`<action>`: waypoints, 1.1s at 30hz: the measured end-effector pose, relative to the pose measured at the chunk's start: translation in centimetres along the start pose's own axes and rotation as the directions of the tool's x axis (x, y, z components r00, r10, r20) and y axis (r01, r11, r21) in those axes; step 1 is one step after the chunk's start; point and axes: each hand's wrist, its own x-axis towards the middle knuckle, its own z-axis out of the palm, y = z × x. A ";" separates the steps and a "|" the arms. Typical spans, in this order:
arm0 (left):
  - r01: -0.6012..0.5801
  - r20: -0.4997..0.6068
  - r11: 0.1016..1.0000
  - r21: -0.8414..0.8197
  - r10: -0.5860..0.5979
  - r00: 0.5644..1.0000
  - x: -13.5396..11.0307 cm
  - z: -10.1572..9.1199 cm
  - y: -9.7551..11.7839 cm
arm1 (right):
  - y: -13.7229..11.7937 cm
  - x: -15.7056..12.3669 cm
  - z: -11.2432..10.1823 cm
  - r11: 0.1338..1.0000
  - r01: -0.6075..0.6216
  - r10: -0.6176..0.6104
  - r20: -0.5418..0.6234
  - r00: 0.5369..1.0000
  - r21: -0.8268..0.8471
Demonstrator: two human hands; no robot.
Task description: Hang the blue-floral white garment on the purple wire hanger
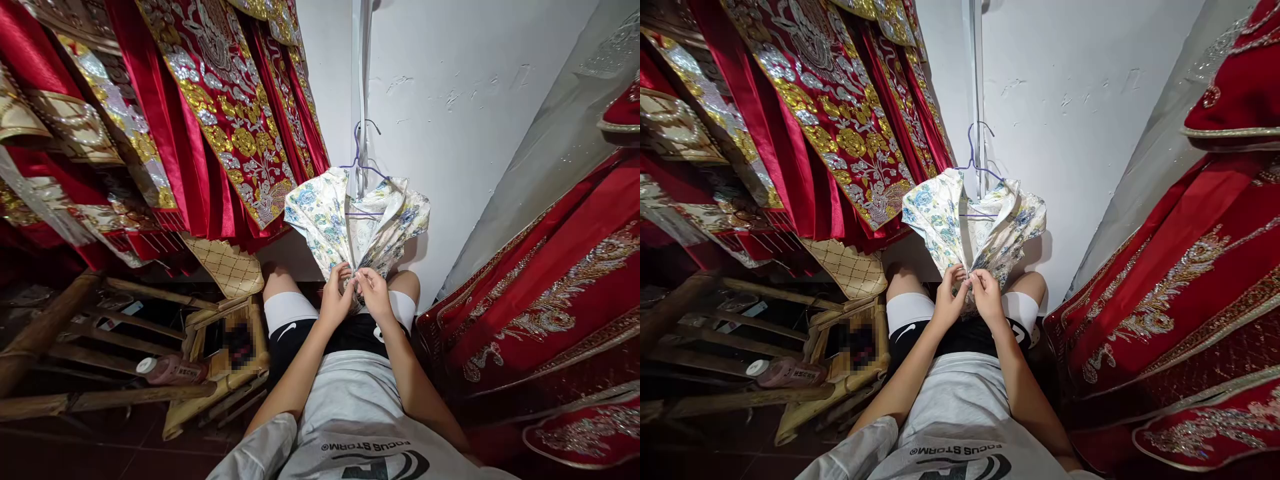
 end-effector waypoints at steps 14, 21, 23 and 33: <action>0.134 -0.077 0.982 -0.134 -0.145 0.986 0.0 0.5 0.6 | 0.0 -0.1 0.0 1.000 0.001 -0.001 0.005 1.000 0.018; 0.152 -0.080 0.975 -0.164 -0.166 0.983 -0.2 0.3 0.7 | 0.9 -0.4 0.3 0.999 -0.019 0.019 0.006 1.000 0.047; 0.151 -0.071 0.979 -0.135 -0.161 0.984 -0.3 0.2 0.7 | 1.0 -0.5 0.3 0.999 0.012 -0.012 -0.028 1.000 0.030; 0.134 -0.038 0.991 -0.033 -0.135 0.990 -0.6 0.3 1.6 | 1.1 -0.3 0.3 0.992 0.122 -0.125 -0.117 0.985 -0.029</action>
